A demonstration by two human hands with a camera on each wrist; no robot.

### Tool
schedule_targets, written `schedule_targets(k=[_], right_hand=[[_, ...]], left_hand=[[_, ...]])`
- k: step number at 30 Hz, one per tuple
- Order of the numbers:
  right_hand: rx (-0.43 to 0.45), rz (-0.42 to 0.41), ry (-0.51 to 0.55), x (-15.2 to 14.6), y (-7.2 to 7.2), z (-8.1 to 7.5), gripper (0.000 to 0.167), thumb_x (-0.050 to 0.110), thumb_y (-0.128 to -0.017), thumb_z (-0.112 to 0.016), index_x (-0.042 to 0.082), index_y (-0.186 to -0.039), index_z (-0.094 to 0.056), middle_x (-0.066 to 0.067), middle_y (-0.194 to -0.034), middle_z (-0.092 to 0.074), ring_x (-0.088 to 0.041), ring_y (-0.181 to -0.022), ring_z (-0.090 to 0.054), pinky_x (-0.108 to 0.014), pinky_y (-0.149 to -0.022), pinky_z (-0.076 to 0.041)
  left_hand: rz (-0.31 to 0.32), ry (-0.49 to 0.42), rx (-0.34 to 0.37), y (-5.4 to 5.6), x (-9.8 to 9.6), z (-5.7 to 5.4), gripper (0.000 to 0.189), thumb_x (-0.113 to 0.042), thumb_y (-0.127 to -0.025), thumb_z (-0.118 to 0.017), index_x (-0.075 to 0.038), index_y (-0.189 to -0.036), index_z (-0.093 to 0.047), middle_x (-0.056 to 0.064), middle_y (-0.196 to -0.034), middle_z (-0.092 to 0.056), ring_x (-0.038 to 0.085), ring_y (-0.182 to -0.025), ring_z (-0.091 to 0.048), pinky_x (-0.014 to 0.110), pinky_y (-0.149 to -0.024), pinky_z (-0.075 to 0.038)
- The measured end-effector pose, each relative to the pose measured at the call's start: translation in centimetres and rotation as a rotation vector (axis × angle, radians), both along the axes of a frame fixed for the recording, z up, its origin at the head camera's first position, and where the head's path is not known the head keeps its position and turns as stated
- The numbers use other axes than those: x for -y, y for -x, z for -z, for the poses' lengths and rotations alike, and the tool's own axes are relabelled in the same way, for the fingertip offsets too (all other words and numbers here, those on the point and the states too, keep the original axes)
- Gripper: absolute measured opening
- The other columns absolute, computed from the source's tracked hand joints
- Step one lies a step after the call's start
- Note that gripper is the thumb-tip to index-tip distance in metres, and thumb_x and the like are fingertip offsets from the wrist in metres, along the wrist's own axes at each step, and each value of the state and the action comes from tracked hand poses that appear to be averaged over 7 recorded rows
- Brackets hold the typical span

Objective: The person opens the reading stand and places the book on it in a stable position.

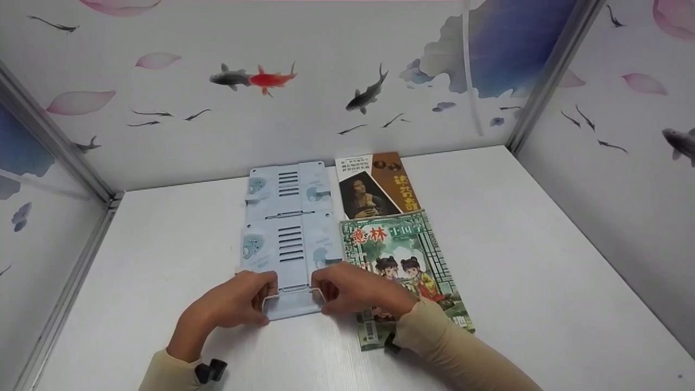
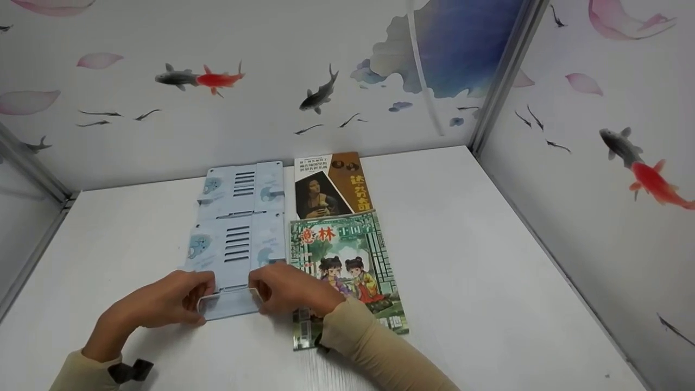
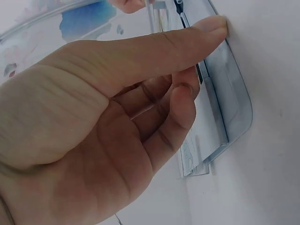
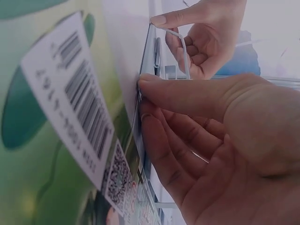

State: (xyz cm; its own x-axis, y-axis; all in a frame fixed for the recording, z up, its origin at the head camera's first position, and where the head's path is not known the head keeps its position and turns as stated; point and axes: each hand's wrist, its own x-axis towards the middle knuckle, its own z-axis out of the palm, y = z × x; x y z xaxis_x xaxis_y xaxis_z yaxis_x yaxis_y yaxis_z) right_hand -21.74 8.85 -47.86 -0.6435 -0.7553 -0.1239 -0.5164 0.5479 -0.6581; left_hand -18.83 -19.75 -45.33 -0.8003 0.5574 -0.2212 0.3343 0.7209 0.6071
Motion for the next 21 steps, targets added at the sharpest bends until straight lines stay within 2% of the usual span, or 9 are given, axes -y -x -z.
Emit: schedule_targets(k=[4, 7, 14, 21], right_hand=[[-0.068, -0.051, -0.014, 0.23, -0.14, -0.06, 0.016, 0.009, -0.092, -0.082, 0.017, -0.094, -0.068, 0.007, -0.081, -0.062, -0.004, -0.07, -0.053, -0.02, -0.059, -0.043], [-0.084, -0.063, -0.017, 0.29, -0.18, -0.13, 0.017, 0.008, -0.091, -0.082, 0.018, -0.092, -0.069, 0.008, -0.079, -0.062, -0.003, -0.069, -0.053, -0.019, -0.059, -0.042], [-0.058, -0.076, 0.016, 0.11, -0.08, -0.26, 0.014, 0.005, -0.092, -0.081, 0.016, -0.093, -0.071, 0.007, -0.079, -0.063, -0.003, -0.069, -0.053, -0.018, -0.06, -0.042], [-0.044, -0.061, 0.004, 0.14, -0.14, -0.16, 0.013, 0.006, -0.092, -0.081, 0.016, -0.092, -0.073, 0.008, -0.079, -0.063, -0.002, -0.068, -0.054, -0.018, -0.059, -0.043]], left_hand=[[0.035, 0.001, -0.032, -0.12, -0.17, 0.0, 0.039, 0.005, -0.075, -0.091, -0.011, -0.095, -0.061, -0.002, -0.077, -0.058, 0.012, -0.073, -0.055, 0.024, -0.063, -0.043], [0.045, 0.003, -0.039, -0.11, -0.27, 0.04, 0.036, 0.006, -0.075, -0.09, -0.013, -0.093, -0.066, -0.003, -0.078, -0.061, 0.012, -0.074, -0.057, 0.025, -0.062, -0.044], [0.028, 0.01, -0.018, 0.16, -0.29, 0.18, 0.03, 0.003, -0.08, -0.088, -0.017, -0.094, -0.072, -0.004, -0.083, -0.065, 0.015, -0.079, -0.062, 0.026, -0.065, -0.048], [0.012, -0.001, 0.017, 0.03, -0.28, 0.16, 0.029, 0.001, -0.08, -0.09, -0.019, -0.096, -0.076, -0.002, -0.09, -0.07, 0.017, -0.083, -0.063, 0.029, -0.069, -0.051]])
